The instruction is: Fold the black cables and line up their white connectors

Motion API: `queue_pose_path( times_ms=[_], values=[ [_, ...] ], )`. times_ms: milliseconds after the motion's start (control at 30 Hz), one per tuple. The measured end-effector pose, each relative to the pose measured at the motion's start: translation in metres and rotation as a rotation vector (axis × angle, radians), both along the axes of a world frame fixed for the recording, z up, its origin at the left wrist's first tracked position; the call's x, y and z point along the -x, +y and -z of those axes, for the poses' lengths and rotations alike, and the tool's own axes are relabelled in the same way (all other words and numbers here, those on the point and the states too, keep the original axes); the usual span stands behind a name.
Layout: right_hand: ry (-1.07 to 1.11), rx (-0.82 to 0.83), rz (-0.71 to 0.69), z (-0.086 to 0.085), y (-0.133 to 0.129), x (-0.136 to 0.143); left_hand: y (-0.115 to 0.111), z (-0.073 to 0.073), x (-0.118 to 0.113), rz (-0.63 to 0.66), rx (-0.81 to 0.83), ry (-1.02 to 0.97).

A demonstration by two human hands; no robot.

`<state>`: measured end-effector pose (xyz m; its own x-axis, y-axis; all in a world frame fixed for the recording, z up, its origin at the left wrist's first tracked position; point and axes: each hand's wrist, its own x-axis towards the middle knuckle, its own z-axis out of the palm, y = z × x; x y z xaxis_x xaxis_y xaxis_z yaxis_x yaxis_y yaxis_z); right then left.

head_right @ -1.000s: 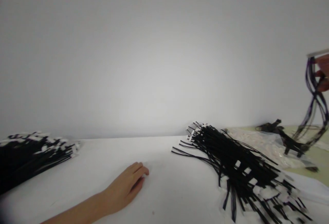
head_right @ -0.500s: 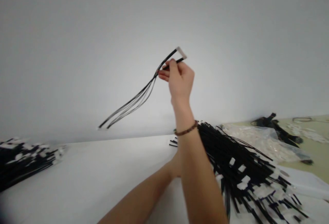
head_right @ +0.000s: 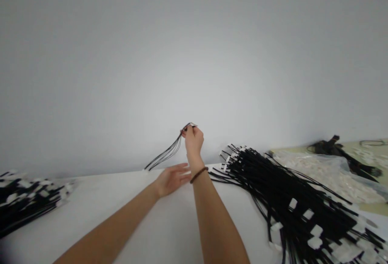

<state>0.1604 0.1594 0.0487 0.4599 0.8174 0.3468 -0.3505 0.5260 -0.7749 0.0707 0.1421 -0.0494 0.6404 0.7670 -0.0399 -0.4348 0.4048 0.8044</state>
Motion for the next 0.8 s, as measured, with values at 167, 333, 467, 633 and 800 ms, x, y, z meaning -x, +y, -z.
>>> queue_pose_path(
  times_ms=[167, 333, 467, 633, 800],
  values=[
    [0.114, 0.237, -0.097, 0.037, 0.017, -0.011, 0.048, 0.002, 0.064, -0.396, 0.241, -0.111],
    [0.059, 0.263, -0.251, 0.08, 0.02, -0.009, 0.057, 0.006, 0.08, -0.667, 0.214, -0.197],
    [0.287, 0.248, -0.441, 0.106, 0.02, -0.02, 0.063, 0.007, 0.106, -0.848, 0.151, -0.204],
    [0.411, 0.239, -0.542, 0.108, 0.021, -0.034, 0.065, 0.006, 0.123, -0.805, 0.182, -0.173],
    [0.346, 0.346, -0.507, 0.109, 0.023, -0.029, 0.063, 0.005, 0.116, -0.796, 0.152, -0.098]
  ],
)
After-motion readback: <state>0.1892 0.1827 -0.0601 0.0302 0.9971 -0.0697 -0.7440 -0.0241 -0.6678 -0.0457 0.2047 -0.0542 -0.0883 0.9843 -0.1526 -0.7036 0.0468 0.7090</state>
